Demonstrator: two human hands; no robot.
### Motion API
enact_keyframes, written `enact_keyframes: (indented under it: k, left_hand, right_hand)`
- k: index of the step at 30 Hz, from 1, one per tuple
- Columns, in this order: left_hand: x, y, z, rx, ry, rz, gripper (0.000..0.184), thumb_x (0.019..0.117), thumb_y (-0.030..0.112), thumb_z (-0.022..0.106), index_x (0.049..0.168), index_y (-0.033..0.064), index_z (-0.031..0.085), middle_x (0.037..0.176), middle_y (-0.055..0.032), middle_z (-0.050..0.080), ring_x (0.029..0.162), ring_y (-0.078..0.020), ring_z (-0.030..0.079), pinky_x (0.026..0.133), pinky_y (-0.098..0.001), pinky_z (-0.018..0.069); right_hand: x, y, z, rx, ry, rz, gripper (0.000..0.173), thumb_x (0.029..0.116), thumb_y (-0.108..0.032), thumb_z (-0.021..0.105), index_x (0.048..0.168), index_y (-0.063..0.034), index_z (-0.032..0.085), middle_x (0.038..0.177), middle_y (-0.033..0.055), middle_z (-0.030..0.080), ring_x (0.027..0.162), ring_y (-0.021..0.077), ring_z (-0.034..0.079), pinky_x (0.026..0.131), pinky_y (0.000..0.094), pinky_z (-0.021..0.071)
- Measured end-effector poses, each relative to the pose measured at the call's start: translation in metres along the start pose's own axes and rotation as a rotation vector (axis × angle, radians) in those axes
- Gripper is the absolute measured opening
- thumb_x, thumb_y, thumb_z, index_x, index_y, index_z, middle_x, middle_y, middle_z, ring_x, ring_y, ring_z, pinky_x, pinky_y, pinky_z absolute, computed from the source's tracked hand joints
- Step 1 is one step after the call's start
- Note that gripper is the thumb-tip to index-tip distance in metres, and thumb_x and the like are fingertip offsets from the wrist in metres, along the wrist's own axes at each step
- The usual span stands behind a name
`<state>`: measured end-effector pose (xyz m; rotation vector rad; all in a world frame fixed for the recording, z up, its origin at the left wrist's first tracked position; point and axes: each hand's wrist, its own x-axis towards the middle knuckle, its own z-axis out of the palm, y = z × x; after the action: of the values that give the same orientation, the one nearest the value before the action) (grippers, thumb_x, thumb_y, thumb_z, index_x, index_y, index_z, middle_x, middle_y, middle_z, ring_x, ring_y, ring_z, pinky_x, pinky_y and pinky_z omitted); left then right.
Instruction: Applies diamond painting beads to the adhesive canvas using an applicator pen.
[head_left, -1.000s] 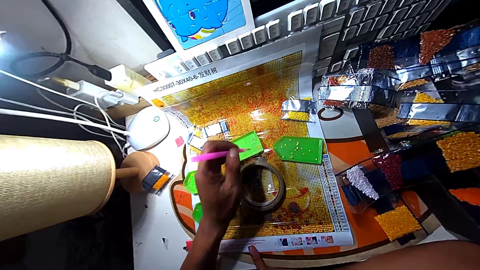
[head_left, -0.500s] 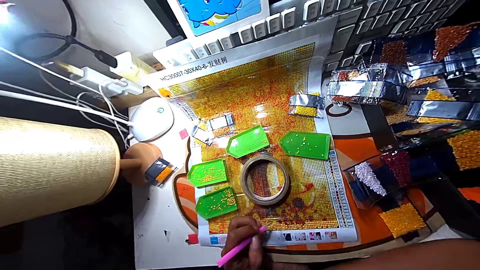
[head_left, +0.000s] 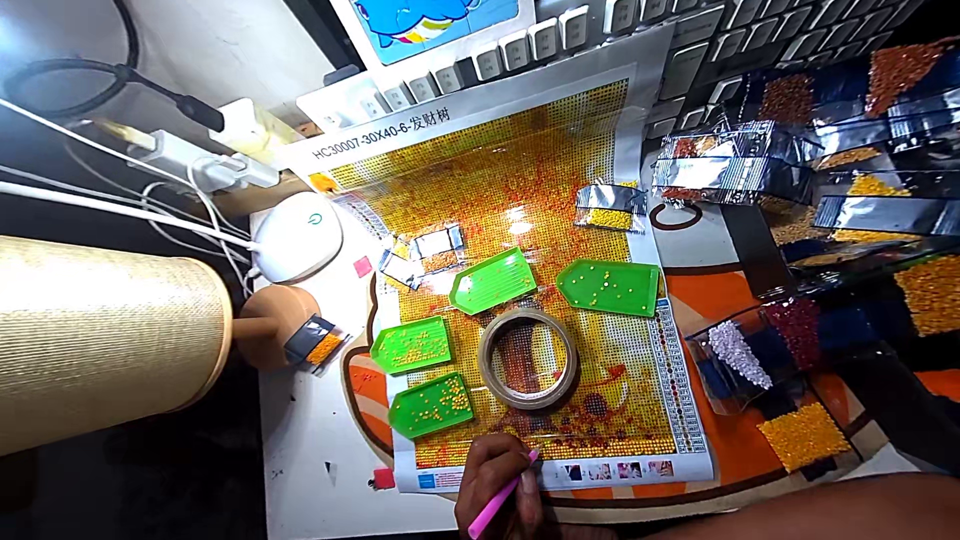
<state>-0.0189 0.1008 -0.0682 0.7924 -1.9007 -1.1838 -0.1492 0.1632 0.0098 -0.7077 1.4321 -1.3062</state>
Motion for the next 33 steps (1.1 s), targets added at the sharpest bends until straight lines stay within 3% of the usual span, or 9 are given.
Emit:
enact_keyframes:
  k: [4,8,15,20,22,25,28,33]
  left_hand:
    - [-0.001,-0.001,0.001,0.007,-0.005,-0.004,0.021,0.0874,0.021,0.068,0.106,0.0114,0.071,0.110,-0.0050,0.065,0.101,-0.0208,0.064,0.087,-0.0345,0.0567]
    - [0.000,0.000,0.002,0.007,-0.002,-0.001,0.020,0.0879,0.021,0.067,0.105,0.0116,0.071,0.110,-0.0048,0.065,0.102,-0.0209,0.064,0.087,-0.0347,0.0568]
    - [0.001,0.000,0.002,0.008,-0.002,0.002,0.020,0.0883,0.020,0.066,0.105,0.0108,0.071,0.111,-0.0053,0.065,0.102,-0.0211,0.065,0.087,-0.0350,0.0573]
    - [0.001,0.001,0.002,0.014,0.000,-0.008,0.021,0.0888,0.022,0.066,0.106,0.0108,0.070,0.110,-0.0054,0.065,0.101,-0.0211,0.065,0.087,-0.0352,0.0573]
    - [0.002,0.003,0.002,0.008,0.000,-0.009,0.021,0.0887,0.022,0.066,0.107,0.0108,0.070,0.110,-0.0055,0.065,0.100,-0.0213,0.065,0.086,-0.0353,0.0576]
    - [0.002,0.003,0.003,-0.006,0.006,-0.007,0.021,0.0889,0.021,0.067,0.107,0.0109,0.070,0.111,-0.0056,0.065,0.102,-0.0213,0.065,0.087,-0.0354,0.0573]
    - [0.003,0.003,0.003,-0.004,0.004,-0.005,0.021,0.0887,0.021,0.067,0.107,0.0109,0.070,0.112,-0.0056,0.065,0.102,-0.0213,0.065,0.088,-0.0354,0.0576]
    - [0.002,0.003,0.002,-0.001,0.002,-0.013,0.021,0.0884,0.020,0.067,0.107,0.0103,0.070,0.112,-0.0060,0.065,0.102,-0.0219,0.065,0.088,-0.0356,0.0577]
  right_hand:
    - [0.000,0.000,0.000,-0.132,0.038,-0.071,0.032,0.0958,-0.028,0.068,0.108,0.0010,0.071,0.098,0.0087,0.074,0.097,0.0050,0.069,0.095,0.0219,0.0525]
    - [-0.001,0.000,0.001,-0.137,0.047,-0.104,0.033,0.0965,-0.029,0.067,0.108,0.0014,0.071,0.098,0.0082,0.075,0.097,0.0032,0.068,0.095,0.0203,0.0523]
    - [0.000,0.000,-0.002,0.112,0.054,-0.041,0.031,0.0884,-0.020,0.077,0.111,0.0009,0.070,0.101,0.0035,0.074,0.100,0.0000,0.067,0.096,0.0187,0.0522]
    - [-0.002,0.000,-0.005,0.520,-0.031,-0.075,0.021,0.0925,-0.001,0.067,0.113,-0.0007,0.071,0.108,-0.0006,0.075,0.107,0.0012,0.067,0.103,0.0218,0.0514]
    - [-0.003,0.001,-0.004,0.426,-0.018,-0.052,0.019,0.0909,-0.001,0.069,0.109,0.0006,0.071,0.103,0.0002,0.075,0.102,-0.0003,0.067,0.099,0.0195,0.0522]
    - [-0.003,0.028,-0.001,0.190,-0.021,-0.221,0.025,0.0915,-0.016,0.070,0.113,-0.0049,0.070,0.105,-0.0060,0.074,0.102,-0.0063,0.064,0.093,0.0137,0.0513]
    - [-0.003,0.003,-0.006,0.406,-0.012,-0.084,0.023,0.0895,-0.005,0.073,0.112,-0.0008,0.071,0.107,0.0002,0.075,0.106,0.0009,0.067,0.101,0.0218,0.0519]
    - [0.000,0.000,-0.003,0.223,0.020,-0.094,0.020,0.0897,-0.011,0.074,0.105,0.0016,0.071,0.097,0.0017,0.075,0.097,-0.0014,0.067,0.094,0.0177,0.0533]
